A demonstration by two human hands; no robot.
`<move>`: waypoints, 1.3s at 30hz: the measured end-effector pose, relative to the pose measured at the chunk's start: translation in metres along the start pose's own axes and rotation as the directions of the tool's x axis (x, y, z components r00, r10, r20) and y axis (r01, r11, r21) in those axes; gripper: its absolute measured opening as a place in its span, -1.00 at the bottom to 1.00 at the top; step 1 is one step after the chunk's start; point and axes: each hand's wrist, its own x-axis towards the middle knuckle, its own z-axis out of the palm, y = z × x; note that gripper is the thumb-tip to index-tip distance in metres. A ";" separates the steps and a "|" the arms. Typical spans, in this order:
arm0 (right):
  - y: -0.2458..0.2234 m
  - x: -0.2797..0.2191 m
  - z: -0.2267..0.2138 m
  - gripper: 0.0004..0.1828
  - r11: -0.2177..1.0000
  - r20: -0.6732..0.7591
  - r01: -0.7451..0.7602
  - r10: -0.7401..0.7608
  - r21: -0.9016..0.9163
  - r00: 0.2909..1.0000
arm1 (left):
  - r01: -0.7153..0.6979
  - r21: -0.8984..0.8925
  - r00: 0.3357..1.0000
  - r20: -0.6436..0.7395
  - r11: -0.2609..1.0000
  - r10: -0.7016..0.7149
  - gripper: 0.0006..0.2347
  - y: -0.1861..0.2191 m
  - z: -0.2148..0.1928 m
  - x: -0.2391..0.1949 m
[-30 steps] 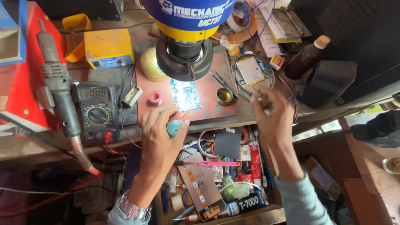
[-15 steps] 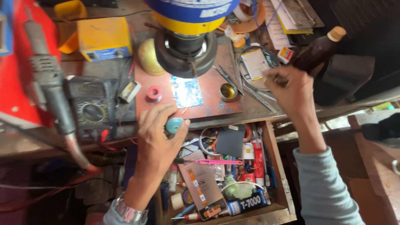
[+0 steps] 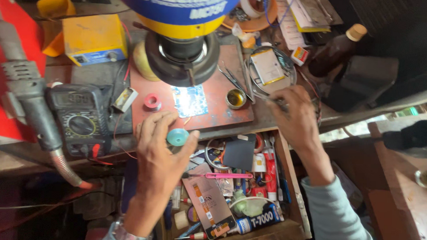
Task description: The person solders a circuit board using a soldering iron and solder wire. They repeatedly apply solder to small points on the board, clean the iron tip on a sponge, and adjust the board position under a microscope.
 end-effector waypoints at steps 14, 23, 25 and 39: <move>-0.021 -0.006 -0.033 -0.80 0.414 0.451 -0.653 0.488 0.634 0.747 | 0.038 -0.201 0.998 0.052 0.979 -0.028 -0.59 0.047 0.091 0.035; -0.057 0.009 -0.037 -0.82 0.853 0.226 -0.462 0.413 0.243 0.882 | 0.045 -0.292 0.999 0.033 0.955 -0.037 -0.60 0.040 0.093 0.029; -0.061 0.011 -0.037 -0.83 0.900 0.178 -0.383 0.350 0.208 0.919 | 0.027 -0.278 1.000 0.023 0.960 -0.021 -0.58 0.041 0.093 0.029; -0.074 0.013 -0.032 -0.81 0.967 0.154 -0.177 0.150 0.181 0.977 | -0.002 -0.304 1.000 0.011 0.953 0.005 -0.59 0.037 0.096 0.027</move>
